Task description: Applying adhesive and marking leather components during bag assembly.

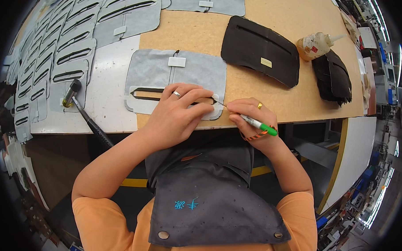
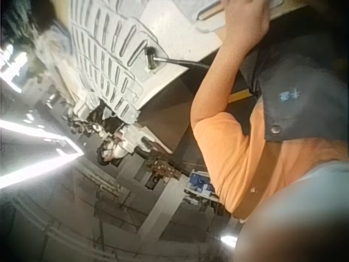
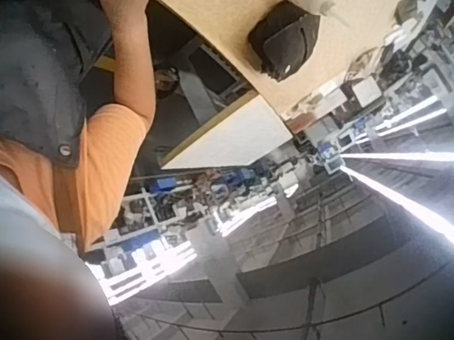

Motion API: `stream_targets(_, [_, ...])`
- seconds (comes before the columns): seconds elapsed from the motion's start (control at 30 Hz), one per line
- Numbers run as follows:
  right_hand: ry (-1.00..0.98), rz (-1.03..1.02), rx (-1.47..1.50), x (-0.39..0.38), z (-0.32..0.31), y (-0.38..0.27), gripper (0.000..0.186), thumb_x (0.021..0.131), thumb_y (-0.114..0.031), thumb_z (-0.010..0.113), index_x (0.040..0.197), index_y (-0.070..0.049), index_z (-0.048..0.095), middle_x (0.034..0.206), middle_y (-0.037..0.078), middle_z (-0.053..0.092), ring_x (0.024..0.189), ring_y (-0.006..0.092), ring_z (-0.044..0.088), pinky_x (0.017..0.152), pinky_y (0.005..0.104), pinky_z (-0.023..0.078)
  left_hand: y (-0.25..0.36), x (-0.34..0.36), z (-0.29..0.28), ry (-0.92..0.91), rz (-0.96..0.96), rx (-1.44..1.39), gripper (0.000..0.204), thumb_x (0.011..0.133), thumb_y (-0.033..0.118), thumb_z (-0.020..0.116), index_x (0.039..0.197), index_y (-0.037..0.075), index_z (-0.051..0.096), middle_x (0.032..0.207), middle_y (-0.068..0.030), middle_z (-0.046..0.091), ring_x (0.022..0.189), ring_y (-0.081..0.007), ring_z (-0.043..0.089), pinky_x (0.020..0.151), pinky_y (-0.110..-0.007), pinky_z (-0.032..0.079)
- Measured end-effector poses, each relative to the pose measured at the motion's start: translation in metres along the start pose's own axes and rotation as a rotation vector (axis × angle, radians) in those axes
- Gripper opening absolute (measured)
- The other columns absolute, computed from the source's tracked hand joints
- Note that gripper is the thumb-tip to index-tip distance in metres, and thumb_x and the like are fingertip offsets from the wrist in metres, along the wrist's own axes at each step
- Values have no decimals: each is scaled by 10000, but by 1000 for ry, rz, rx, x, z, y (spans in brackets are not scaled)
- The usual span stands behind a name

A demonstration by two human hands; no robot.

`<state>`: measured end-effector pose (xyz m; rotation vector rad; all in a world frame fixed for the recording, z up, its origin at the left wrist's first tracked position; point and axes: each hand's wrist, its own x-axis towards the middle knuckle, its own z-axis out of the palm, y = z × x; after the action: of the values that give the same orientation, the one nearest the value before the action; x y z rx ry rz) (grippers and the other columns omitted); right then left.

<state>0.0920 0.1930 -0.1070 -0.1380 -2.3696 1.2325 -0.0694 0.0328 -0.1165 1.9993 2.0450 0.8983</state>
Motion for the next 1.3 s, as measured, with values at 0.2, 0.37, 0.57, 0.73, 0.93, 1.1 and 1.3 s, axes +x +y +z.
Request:
stream_targets(0.2, [-29, -94, -127, 6, 11, -2, 152, 767, -18, 709, 897, -14, 631, 907, 116, 647, 792, 247, 638, 687, 310, 520, 2, 1, 2, 21, -23, 43, 240, 812, 88, 603, 1052, 94, 595, 1157, -24, 568, 1148, -207, 500, 1014, -402, 328])
stream_targets(0.37, [-83, -166, -290, 9, 13, -8, 149, 752, -8, 709, 875, -11, 625, 861, 110, 638, 769, 248, 634, 658, 314, 521, 2, -1, 2, -44, -36, 57, 335, 780, 69, 626, 1112, 112, 602, 1224, -19, 562, 1187, -226, 483, 1039, -431, 309])
stream_targets(0.57, [36, 162, 73, 6, 10, 11, 63, 812, 10, 655, 862, 2, 616, 803, 87, 623, 709, 176, 635, 593, 255, 503, 1, -2, 3, -57, -47, 59, 363, 771, 69, 633, 1128, 119, 592, 1230, -12, 560, 1194, -218, 479, 1042, -435, 304])
stream_targets(0.73, [115, 515, 383, 4, 3, 12, 51, 902, -47, 584, 894, -3, 608, 778, 36, 625, 662, 71, 605, 575, 200, 478, 3, -1, 2, -72, -63, 70, 365, 798, 82, 602, 1160, 116, 573, 1234, -12, 555, 1200, -205, 472, 1049, -427, 291])
stream_targets(0.93, [59, 439, 255, -2, 1, 5, 80, 902, -76, 593, 947, -9, 599, 888, 80, 646, 779, 109, 628, 674, 238, 509, 8, 1, -1, -120, -107, 112, 433, 816, 99, 565, 1245, 103, 505, 1257, -48, 508, 1191, -206, 461, 1030, -407, 284])
stream_targets(1.1, [-95, -86, -174, -3, 11, 4, 256, 817, -102, 673, 1040, -23, 576, 1096, 139, 610, 1024, 241, 601, 888, 358, 491, 1, 3, -7, -51, -226, -112, 514, 794, 123, 599, 1287, 91, 456, 1275, -88, 475, 1177, -250, 455, 1019, -397, 279])
stream_targets(1.3, [-190, -432, -464, -12, 7, 1, 199, 768, -154, 691, 908, -46, 600, 907, 70, 615, 828, 246, 610, 744, 339, 512, -10, -1, -60, -274, -105, -166, 441, 766, 138, 667, 1174, 66, 515, 1222, -98, 515, 1231, -279, 412, 1022, -394, 278])
